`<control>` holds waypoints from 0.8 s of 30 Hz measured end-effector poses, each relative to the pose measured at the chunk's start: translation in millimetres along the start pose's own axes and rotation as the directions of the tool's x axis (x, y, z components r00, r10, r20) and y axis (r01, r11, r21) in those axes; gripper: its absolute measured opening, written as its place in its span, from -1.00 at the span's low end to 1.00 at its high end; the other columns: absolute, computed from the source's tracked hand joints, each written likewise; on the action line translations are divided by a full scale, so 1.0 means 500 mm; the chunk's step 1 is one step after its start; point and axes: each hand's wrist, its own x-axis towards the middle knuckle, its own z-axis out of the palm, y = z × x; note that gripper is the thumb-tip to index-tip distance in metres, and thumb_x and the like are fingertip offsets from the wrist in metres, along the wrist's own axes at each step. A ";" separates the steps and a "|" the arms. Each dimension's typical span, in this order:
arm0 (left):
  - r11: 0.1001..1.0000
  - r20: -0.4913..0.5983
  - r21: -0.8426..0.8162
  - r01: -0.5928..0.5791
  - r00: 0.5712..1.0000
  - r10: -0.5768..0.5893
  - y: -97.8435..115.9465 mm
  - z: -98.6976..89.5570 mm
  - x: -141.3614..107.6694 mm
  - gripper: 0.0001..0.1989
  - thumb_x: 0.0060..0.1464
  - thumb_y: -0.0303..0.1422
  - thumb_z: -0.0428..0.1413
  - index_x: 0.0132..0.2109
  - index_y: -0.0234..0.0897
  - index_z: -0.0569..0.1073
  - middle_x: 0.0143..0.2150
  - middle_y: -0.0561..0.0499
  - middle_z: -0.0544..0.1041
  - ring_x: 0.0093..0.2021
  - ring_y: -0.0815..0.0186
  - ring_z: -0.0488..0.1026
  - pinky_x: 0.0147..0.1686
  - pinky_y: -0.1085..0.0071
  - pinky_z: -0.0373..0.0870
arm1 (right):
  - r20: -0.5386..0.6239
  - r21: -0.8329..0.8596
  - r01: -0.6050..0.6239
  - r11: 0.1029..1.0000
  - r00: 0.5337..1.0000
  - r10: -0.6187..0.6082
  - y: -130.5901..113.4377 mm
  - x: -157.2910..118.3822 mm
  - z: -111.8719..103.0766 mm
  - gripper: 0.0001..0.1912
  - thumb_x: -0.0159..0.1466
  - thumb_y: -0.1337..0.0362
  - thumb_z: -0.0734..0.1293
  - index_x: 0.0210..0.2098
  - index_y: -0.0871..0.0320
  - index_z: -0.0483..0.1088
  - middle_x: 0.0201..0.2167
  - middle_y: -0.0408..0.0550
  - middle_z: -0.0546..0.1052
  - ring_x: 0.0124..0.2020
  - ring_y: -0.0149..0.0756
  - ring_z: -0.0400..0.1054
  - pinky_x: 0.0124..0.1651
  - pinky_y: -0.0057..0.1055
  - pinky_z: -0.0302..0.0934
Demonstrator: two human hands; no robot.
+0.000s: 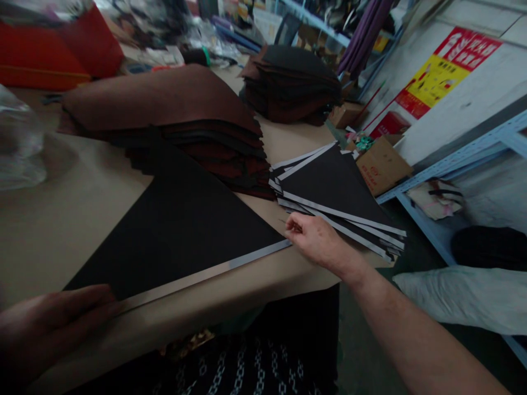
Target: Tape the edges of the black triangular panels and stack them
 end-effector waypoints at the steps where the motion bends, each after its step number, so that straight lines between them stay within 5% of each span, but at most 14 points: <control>1: 1.000 0.014 0.004 0.009 1.000 -0.009 0.006 -0.005 -0.002 -0.45 -0.07 0.10 -0.30 -0.50 -0.18 0.37 -0.60 0.06 0.39 -0.54 0.25 0.36 -0.48 0.34 0.17 | 0.016 0.128 0.046 0.991 0.999 -0.049 -0.014 0.004 -0.003 -0.93 0.19 0.27 0.25 -0.38 0.15 0.32 -0.49 -0.17 0.34 -0.44 -0.40 0.20 -0.34 -0.43 0.07; 5: 0.999 0.050 -0.030 0.033 0.998 -0.031 0.034 -0.026 -0.014 -0.48 -0.07 0.08 -0.31 -0.49 -0.19 0.35 -0.57 0.05 0.39 -0.51 0.26 0.37 -0.45 0.34 0.20 | 0.155 0.585 0.010 0.811 0.980 -0.125 -0.060 0.025 0.020 -0.87 0.24 0.27 0.19 -0.23 0.13 0.29 -0.57 -0.27 0.17 -0.57 -0.49 0.03 -0.49 -0.50 -0.03; 8: 0.998 0.052 -0.052 0.023 0.998 -0.021 0.051 -0.041 -0.028 -0.53 -0.06 0.02 -0.28 -0.49 -0.20 0.33 -0.56 0.05 0.37 -0.51 0.29 0.32 -0.44 0.35 0.19 | 0.216 0.631 -0.040 0.774 0.968 -0.126 -0.061 0.038 0.062 -0.89 0.24 0.23 0.22 -0.32 0.15 0.28 -0.64 -0.32 0.09 -0.64 -0.52 -0.08 -0.56 -0.50 -0.13; 12: 0.993 0.023 -0.117 -0.021 0.999 0.024 0.039 -0.048 -0.040 -0.56 0.01 -0.01 -0.21 -0.48 -0.22 0.35 -0.57 0.06 0.34 -0.52 0.32 0.27 -0.48 0.39 0.16 | 0.106 0.568 0.019 0.823 0.990 -0.095 -0.034 0.038 0.098 -0.82 0.22 0.17 0.27 -0.37 0.16 0.30 -0.61 -0.27 0.19 -0.61 -0.51 0.00 -0.52 -0.48 -0.06; 19: 0.991 0.014 -0.128 0.043 0.999 -0.041 -0.102 -0.062 -0.085 -0.64 0.05 -0.10 -0.11 -0.47 -0.26 0.39 -0.57 0.09 0.29 -0.52 0.36 0.24 -0.50 0.43 0.11 | 0.078 0.461 -0.008 0.887 0.996 -0.032 -0.031 0.029 0.097 -0.77 0.12 0.09 0.35 -0.38 0.14 0.39 -0.48 -0.14 0.37 -0.46 -0.37 0.23 -0.41 -0.42 0.10; 24: 0.964 0.056 -0.181 0.194 0.981 -0.187 -0.232 -0.085 -0.166 -0.65 0.05 -0.14 -0.09 -0.47 -0.29 0.39 -0.57 0.11 0.24 -0.51 0.38 0.20 -0.49 0.47 0.14 | 0.102 0.502 -0.165 0.849 0.986 0.131 -0.033 0.028 0.097 -0.68 0.00 0.00 0.42 -0.39 0.10 0.43 -0.65 -0.17 0.25 -0.61 -0.41 0.10 -0.57 -0.40 -0.04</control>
